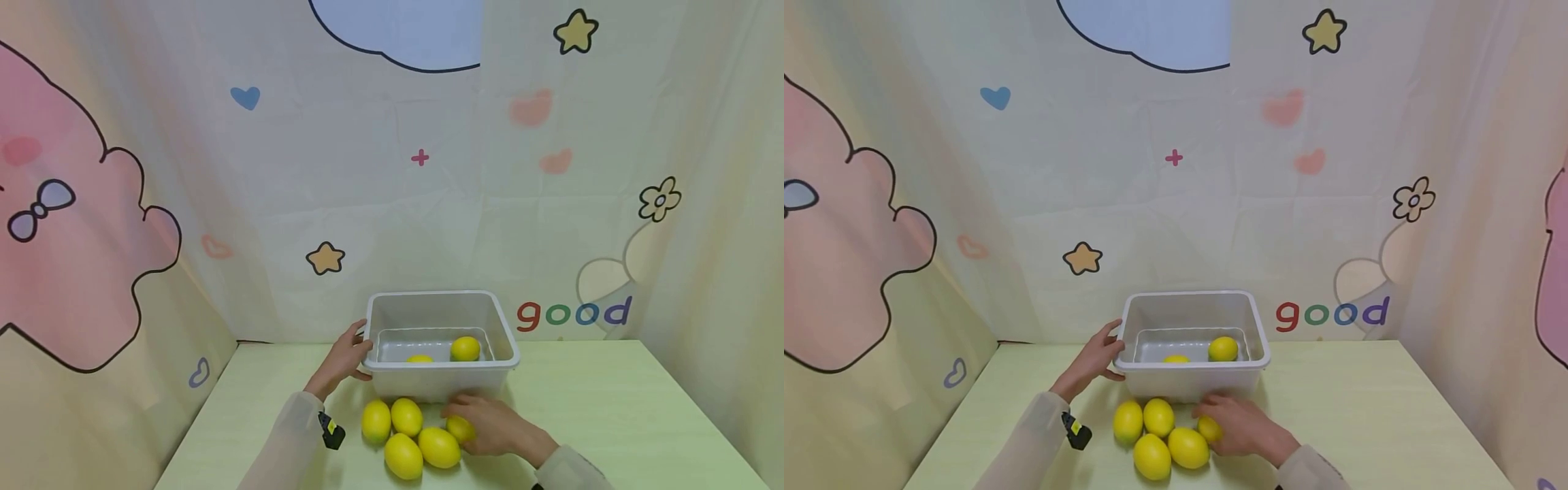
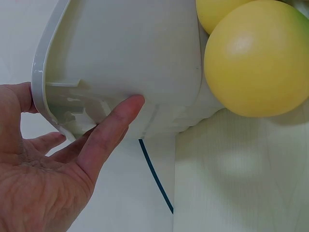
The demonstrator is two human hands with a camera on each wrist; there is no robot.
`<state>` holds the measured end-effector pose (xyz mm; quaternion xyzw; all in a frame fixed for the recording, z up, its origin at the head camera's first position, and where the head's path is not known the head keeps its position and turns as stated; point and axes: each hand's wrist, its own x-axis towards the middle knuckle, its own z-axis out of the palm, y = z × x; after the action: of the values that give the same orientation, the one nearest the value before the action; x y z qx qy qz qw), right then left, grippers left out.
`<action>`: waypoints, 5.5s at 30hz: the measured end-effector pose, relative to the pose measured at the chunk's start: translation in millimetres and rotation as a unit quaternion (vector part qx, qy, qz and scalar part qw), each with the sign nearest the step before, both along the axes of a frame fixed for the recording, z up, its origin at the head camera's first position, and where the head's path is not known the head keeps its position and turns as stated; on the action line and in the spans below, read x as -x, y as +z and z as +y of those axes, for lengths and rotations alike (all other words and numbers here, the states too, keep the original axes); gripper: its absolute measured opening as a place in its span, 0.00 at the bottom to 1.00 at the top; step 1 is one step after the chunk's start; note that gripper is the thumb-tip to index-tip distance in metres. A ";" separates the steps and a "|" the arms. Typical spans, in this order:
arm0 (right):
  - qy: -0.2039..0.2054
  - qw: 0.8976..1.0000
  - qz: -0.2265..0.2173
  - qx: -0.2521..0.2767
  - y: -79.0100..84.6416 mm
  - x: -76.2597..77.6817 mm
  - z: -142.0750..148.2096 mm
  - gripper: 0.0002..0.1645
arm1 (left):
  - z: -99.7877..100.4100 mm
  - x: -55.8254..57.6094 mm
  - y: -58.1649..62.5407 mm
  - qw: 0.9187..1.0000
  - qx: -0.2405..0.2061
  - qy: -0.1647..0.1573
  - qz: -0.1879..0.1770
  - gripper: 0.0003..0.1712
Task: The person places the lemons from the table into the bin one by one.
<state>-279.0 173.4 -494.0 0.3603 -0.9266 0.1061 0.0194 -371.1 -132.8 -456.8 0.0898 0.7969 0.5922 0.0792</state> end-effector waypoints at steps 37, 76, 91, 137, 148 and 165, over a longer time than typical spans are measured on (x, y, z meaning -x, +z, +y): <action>0.001 1.000 -0.026 0.003 -21.9 15.9 -8.9 0.22 | 0.6 -6.4 4.8 1.000 -0.004 0.005 -0.002 0.38; -0.029 0.999 0.027 0.028 50.6 -15.3 1.8 0.23 | 1.5 -3.0 2.5 1.000 0.000 0.001 -0.008 0.38; -0.023 0.997 0.065 0.040 92.1 -24.2 -2.0 0.23 | 2.5 -4.2 4.4 1.000 -0.001 0.009 -0.001 0.38; -0.066 0.996 0.057 0.022 162.5 50.7 -10.4 0.23 | 1.7 -3.4 4.5 1.000 0.002 0.004 -0.003 0.37; -0.066 0.997 0.049 0.004 158.3 61.1 -20.6 0.22 | 0.5 -1.7 2.2 1.000 0.007 -0.007 0.009 0.36; -0.070 0.997 0.003 -0.030 164.1 76.9 -28.3 0.23 | 1.2 -1.0 4.7 1.000 0.030 0.000 0.007 0.37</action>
<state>-355.9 145.1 -329.9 0.2954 -0.9522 0.0755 0.0191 -370.1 -131.5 -452.2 0.0912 0.8146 0.5677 0.0761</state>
